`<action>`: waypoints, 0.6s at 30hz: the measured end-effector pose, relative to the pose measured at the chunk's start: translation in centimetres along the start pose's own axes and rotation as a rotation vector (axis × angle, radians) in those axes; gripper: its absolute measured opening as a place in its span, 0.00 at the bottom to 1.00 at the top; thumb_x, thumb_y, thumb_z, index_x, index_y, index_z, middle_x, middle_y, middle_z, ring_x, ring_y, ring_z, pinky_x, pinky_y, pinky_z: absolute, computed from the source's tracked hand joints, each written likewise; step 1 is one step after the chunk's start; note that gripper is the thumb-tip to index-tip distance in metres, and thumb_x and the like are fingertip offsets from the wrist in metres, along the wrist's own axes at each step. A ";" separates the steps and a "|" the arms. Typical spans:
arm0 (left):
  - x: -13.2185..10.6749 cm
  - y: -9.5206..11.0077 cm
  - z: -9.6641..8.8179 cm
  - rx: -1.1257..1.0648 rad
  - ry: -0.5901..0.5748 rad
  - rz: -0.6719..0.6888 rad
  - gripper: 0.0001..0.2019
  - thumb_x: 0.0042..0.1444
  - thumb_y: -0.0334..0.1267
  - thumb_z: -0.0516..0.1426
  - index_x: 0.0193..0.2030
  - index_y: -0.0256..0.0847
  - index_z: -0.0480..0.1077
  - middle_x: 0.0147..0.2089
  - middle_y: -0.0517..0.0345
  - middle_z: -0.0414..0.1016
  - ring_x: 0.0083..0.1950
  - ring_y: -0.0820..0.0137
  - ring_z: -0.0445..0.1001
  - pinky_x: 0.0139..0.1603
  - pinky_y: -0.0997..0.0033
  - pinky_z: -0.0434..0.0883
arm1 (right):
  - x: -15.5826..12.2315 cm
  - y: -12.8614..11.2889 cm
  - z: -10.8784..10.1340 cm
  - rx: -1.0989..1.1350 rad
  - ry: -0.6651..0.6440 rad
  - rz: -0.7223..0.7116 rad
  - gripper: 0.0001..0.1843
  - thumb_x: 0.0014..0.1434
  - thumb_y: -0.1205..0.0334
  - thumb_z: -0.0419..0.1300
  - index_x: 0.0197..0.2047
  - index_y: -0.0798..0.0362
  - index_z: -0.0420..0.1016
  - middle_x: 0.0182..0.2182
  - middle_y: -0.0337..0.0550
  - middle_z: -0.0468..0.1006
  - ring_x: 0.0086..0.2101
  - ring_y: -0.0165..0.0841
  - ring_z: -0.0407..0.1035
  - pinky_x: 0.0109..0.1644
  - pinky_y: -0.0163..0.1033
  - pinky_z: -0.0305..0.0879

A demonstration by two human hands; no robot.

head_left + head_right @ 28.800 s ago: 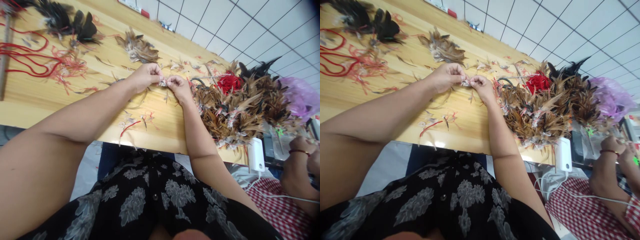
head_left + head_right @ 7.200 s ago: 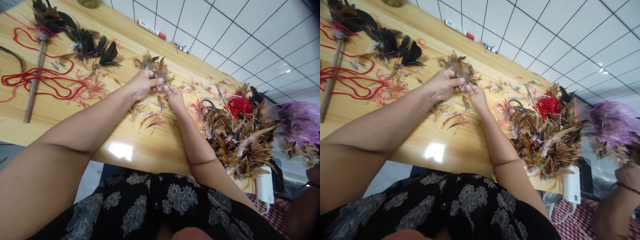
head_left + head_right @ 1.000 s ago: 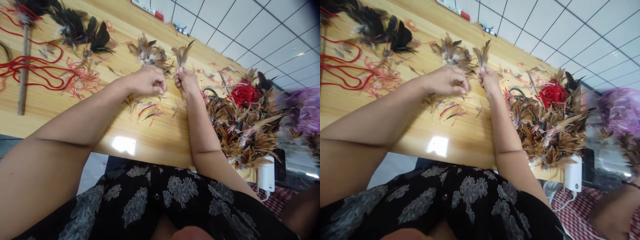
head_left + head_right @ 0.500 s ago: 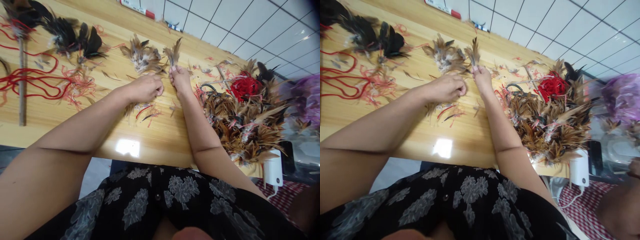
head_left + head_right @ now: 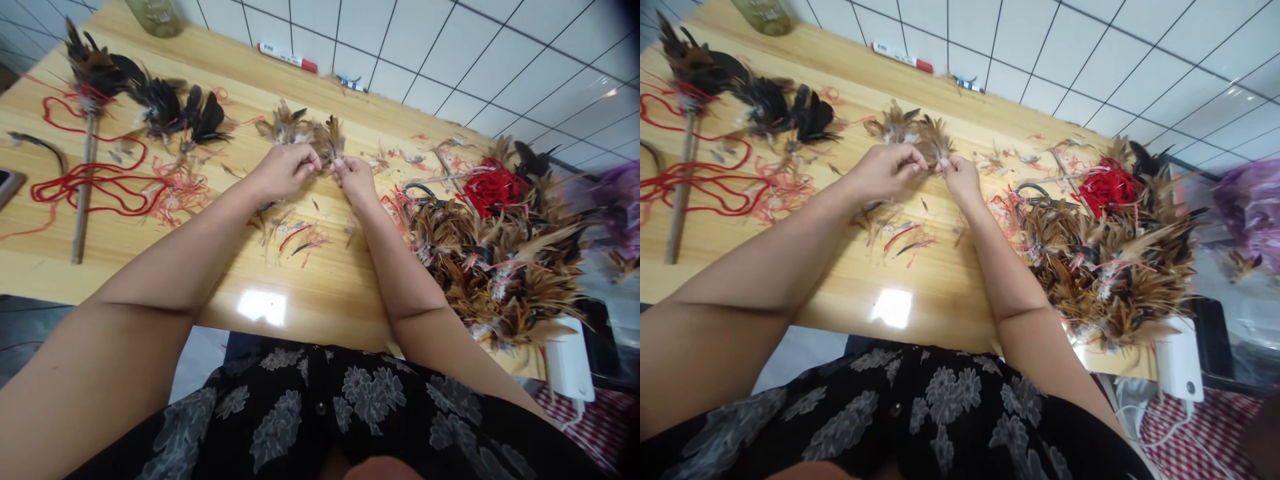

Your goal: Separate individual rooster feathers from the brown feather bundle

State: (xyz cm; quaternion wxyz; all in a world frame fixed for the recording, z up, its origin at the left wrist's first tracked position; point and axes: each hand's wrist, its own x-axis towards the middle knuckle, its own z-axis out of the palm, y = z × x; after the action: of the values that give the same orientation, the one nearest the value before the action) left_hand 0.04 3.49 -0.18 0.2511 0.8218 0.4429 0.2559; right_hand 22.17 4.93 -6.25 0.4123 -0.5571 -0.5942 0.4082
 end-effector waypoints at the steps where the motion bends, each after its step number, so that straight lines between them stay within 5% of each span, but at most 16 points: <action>1: 0.0 -0.2 0.0 -0.044 0.004 -0.010 0.13 0.70 0.26 0.59 0.50 0.41 0.85 0.41 0.56 0.85 0.44 0.60 0.81 0.54 0.59 0.76 | -0.1 -0.3 -0.1 0.038 0.020 0.025 0.25 0.82 0.40 0.68 0.39 0.50 0.77 0.30 0.33 0.71 0.34 0.30 0.69 0.44 0.36 0.71; 5: 0.3 -2.1 0.4 -0.247 0.078 0.019 0.07 0.70 0.35 0.63 0.45 0.48 0.86 0.34 0.58 0.79 0.40 0.58 0.79 0.49 0.56 0.77 | -0.8 -2.3 -0.5 0.207 0.106 0.159 0.30 0.82 0.32 0.65 0.37 0.47 0.69 0.28 0.31 0.66 0.31 0.26 0.64 0.37 0.29 0.65; 10: 0.7 -3.8 0.9 -0.145 0.231 0.117 0.07 0.69 0.48 0.70 0.41 0.52 0.82 0.42 0.52 0.81 0.61 0.47 0.79 0.70 0.41 0.75 | -1.3 -4.2 -0.9 0.307 0.204 0.285 0.26 0.86 0.44 0.62 0.37 0.47 0.65 0.28 0.30 0.63 0.27 0.24 0.58 0.31 0.28 0.55; 13: 1.0 -3.8 1.5 -0.046 0.219 0.088 0.13 0.70 0.56 0.70 0.42 0.51 0.80 0.45 0.50 0.81 0.66 0.45 0.74 0.76 0.38 0.70 | -0.8 -3.7 -0.8 0.302 0.245 0.253 0.24 0.87 0.50 0.59 0.36 0.46 0.64 0.28 0.31 0.62 0.28 0.25 0.59 0.33 0.30 0.57; 18: 2.3 -4.6 3.2 0.046 0.211 0.024 0.18 0.70 0.58 0.73 0.40 0.49 0.77 0.42 0.53 0.74 0.65 0.51 0.69 0.79 0.43 0.67 | 0.4 -1.5 0.0 0.201 0.196 0.081 0.30 0.79 0.35 0.69 0.35 0.45 0.66 0.31 0.34 0.66 0.33 0.29 0.66 0.39 0.33 0.66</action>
State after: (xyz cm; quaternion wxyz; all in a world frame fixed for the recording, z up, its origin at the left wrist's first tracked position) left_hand 0.42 7.12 -5.02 0.1812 0.8010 0.4628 0.3338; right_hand 21.69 5.28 -4.77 0.5054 -0.5738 -0.4841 0.4254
